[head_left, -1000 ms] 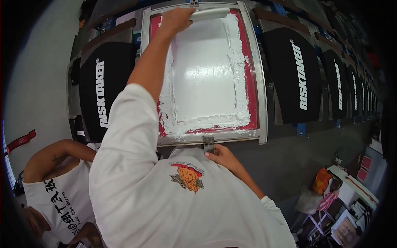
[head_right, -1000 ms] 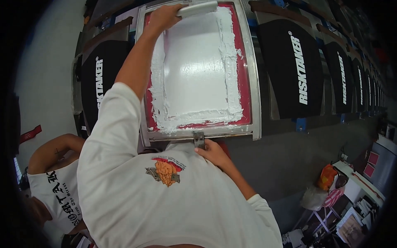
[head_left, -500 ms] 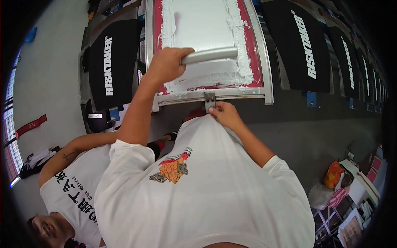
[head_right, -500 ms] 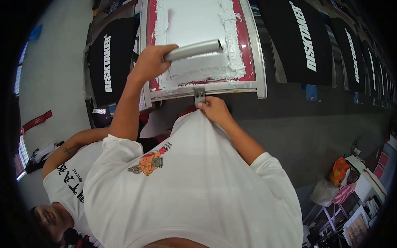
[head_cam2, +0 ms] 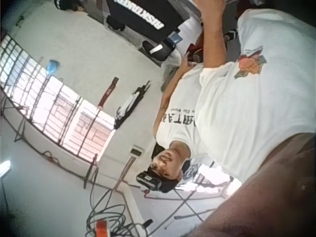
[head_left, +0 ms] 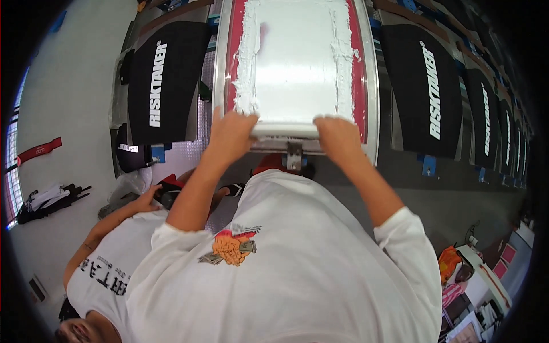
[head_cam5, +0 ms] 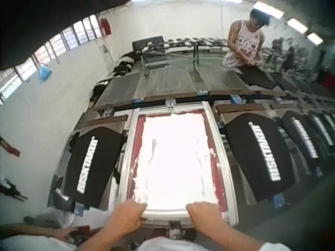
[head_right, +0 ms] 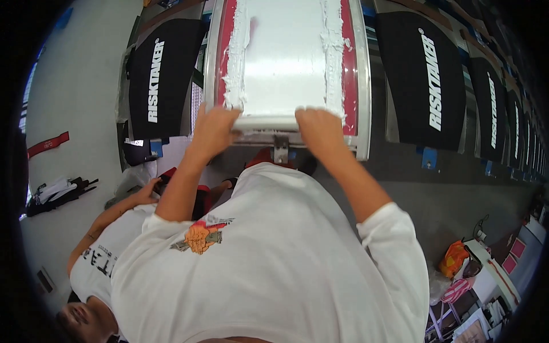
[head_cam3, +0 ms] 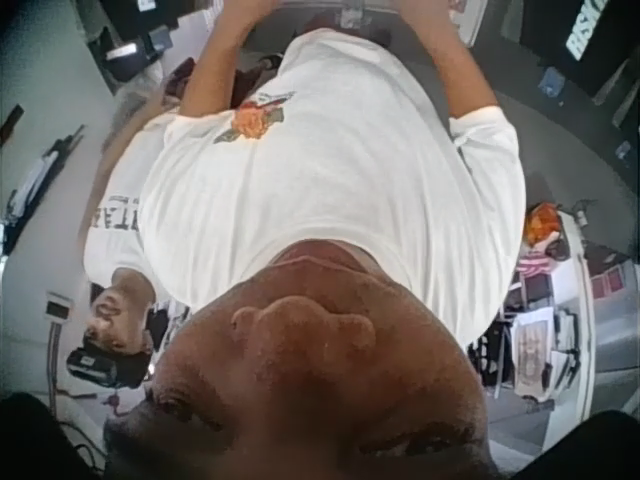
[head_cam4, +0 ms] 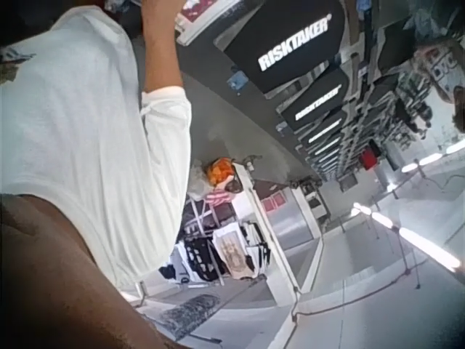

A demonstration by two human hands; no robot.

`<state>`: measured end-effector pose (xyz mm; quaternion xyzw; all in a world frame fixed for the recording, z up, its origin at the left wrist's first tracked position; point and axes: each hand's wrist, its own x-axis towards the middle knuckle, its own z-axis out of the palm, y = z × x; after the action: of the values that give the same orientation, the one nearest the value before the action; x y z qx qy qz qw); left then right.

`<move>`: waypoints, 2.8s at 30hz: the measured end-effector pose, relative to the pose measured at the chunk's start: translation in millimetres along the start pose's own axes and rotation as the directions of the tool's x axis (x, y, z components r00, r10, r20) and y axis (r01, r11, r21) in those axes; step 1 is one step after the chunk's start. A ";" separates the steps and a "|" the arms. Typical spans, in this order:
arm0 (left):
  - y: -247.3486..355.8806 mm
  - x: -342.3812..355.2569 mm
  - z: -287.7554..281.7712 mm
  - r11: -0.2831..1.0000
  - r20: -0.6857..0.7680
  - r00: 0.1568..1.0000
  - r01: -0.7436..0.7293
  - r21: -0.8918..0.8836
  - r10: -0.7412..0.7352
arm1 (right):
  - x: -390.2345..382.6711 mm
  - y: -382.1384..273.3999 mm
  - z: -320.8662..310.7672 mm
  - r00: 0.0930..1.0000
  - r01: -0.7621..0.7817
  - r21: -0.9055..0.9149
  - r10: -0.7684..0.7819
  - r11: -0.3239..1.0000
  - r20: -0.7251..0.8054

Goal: The recorder is applying white ink to garments using a manual screen printing press and a squeegee tool.

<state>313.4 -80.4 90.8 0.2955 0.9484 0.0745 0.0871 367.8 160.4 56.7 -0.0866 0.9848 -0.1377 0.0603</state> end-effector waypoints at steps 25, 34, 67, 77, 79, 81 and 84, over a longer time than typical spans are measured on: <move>-21.7 9.9 46.2 0.979 -0.323 0.946 -0.067 -0.190 0.001 | 11.6 8.9 13.9 0.939 0.062 0.150 -0.007 0.987 -0.343; -106.7 303.2 -36.2 0.996 -0.252 0.966 -0.036 0.081 0.055 | 276.3 121.5 -67.6 0.970 -0.097 -0.193 0.050 0.976 -0.237; -112.5 374.6 -92.6 0.988 -0.048 0.989 -0.145 -0.047 0.143 | 53.8 35.9 -51.4 0.831 -0.548 0.834 0.156 0.066 0.534; -81.8 362.4 -53.9 0.985 -0.099 0.990 -0.088 0.151 0.103 | -67.5 -46.3 84.3 0.764 -0.645 0.701 0.245 0.304 0.597; -75.1 330.4 -45.8 0.983 -0.072 0.987 -0.131 0.132 0.141 | -67.9 -50.3 79.4 0.810 -0.584 0.739 0.301 0.334 0.504; -60.1 280.2 -31.4 0.977 -0.069 0.986 -0.136 0.163 0.149 | -65.7 -51.8 78.6 0.814 -0.578 0.723 0.334 0.379 0.475; -19.4 171.8 3.5 0.975 -0.115 0.974 -0.177 0.132 0.193 | -67.8 -48.7 98.3 0.875 -0.463 0.824 0.314 0.326 0.368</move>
<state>164.3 2.7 62.8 0.3822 0.9231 0.0433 0.0010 455.5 101.4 -17.1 0.1880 0.7424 -0.6121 0.1971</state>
